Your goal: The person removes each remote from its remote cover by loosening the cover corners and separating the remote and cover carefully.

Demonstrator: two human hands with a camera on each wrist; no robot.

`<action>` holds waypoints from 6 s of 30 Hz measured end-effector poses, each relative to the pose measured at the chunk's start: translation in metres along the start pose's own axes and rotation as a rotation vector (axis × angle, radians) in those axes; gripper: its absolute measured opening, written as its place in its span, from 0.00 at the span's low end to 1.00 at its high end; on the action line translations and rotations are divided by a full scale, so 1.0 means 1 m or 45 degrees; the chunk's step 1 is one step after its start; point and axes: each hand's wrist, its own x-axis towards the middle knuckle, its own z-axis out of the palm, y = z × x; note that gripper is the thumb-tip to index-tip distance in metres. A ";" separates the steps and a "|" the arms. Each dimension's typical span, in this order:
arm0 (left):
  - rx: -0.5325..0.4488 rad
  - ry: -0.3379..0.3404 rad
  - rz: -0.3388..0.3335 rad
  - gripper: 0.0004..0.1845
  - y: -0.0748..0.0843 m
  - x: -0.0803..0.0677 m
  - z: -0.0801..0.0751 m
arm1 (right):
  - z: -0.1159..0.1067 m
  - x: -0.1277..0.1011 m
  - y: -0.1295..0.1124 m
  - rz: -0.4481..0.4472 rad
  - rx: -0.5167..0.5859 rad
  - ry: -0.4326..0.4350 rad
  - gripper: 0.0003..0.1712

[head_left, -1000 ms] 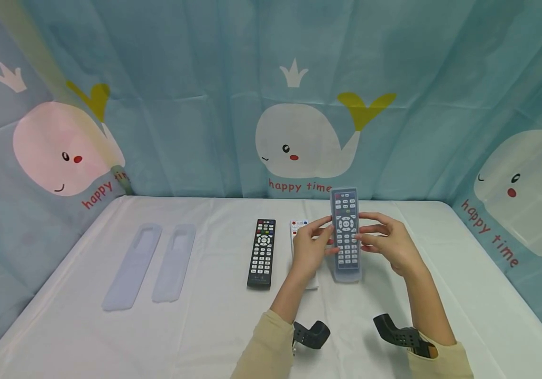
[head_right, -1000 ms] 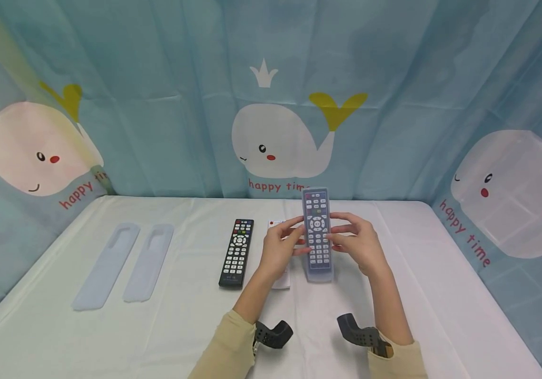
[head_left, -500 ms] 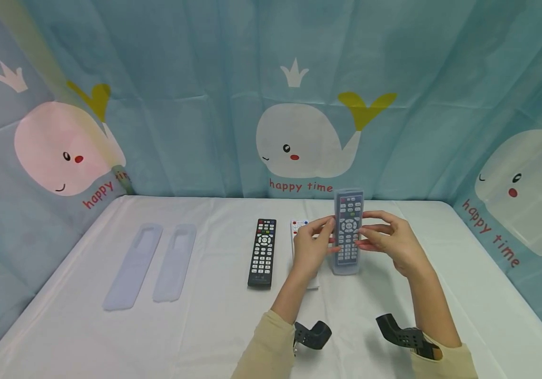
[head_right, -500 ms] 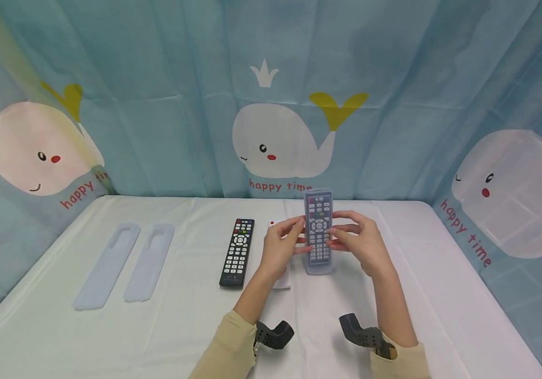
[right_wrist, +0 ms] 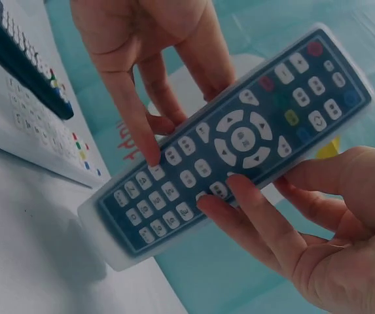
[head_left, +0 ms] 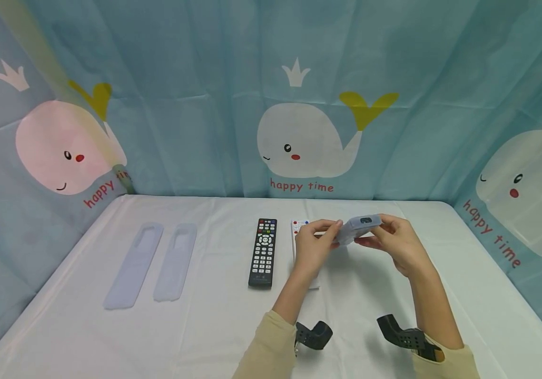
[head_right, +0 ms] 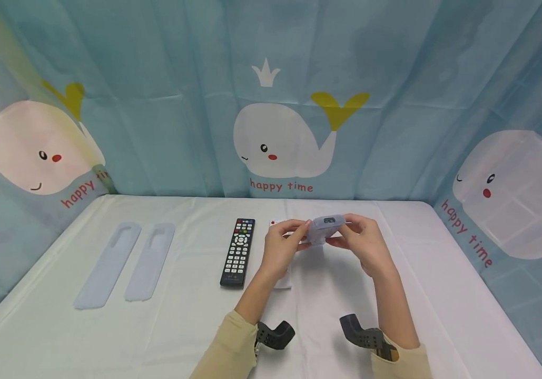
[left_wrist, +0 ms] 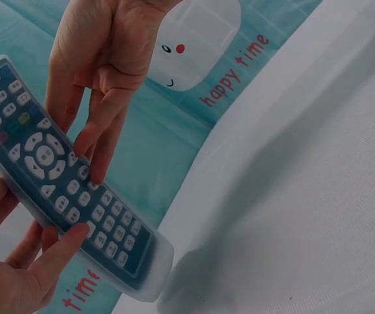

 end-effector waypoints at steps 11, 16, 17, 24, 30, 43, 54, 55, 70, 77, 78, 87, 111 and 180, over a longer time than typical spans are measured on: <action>-0.077 -0.059 0.029 0.09 -0.002 0.002 -0.003 | -0.002 0.001 0.002 0.090 -0.040 0.026 0.25; -0.071 -0.100 0.030 0.09 -0.004 0.002 -0.005 | -0.004 0.000 0.002 0.100 -0.119 0.034 0.29; -0.065 -0.105 0.030 0.09 -0.004 0.002 -0.005 | -0.004 0.000 0.002 0.097 -0.128 0.028 0.29; -0.041 -0.107 0.041 0.09 -0.007 0.003 -0.006 | -0.005 0.001 0.004 0.065 -0.081 -0.024 0.30; 0.020 -0.099 0.049 0.11 -0.008 0.004 -0.008 | -0.005 0.001 0.005 0.052 -0.067 -0.054 0.31; 0.019 -0.117 -0.028 0.16 -0.009 0.005 -0.009 | -0.004 0.003 0.010 0.029 -0.085 -0.116 0.35; -0.017 -0.152 -0.027 0.21 -0.009 0.006 -0.009 | -0.005 0.004 0.010 0.014 -0.068 -0.187 0.39; -0.010 -0.152 -0.026 0.22 -0.009 0.006 -0.009 | -0.005 0.004 0.010 0.010 -0.072 -0.187 0.39; -0.022 -0.135 -0.033 0.30 -0.010 0.006 -0.009 | 0.000 0.006 0.012 0.010 -0.023 -0.141 0.36; 0.008 -0.123 -0.027 0.33 -0.008 0.005 -0.010 | 0.004 0.007 0.011 0.028 -0.037 -0.089 0.32; 0.018 -0.121 -0.025 0.32 -0.008 0.005 -0.010 | 0.004 0.007 0.011 0.029 -0.041 -0.084 0.31; 0.099 -0.092 0.001 0.29 -0.008 0.005 -0.009 | 0.006 0.007 0.011 0.051 -0.030 -0.051 0.28; 0.104 -0.095 0.047 0.23 -0.004 0.002 -0.007 | 0.003 0.005 0.007 -0.014 -0.036 -0.066 0.40; 0.012 0.123 0.325 0.12 0.031 -0.015 0.000 | 0.001 -0.011 -0.022 -0.145 0.035 0.120 0.25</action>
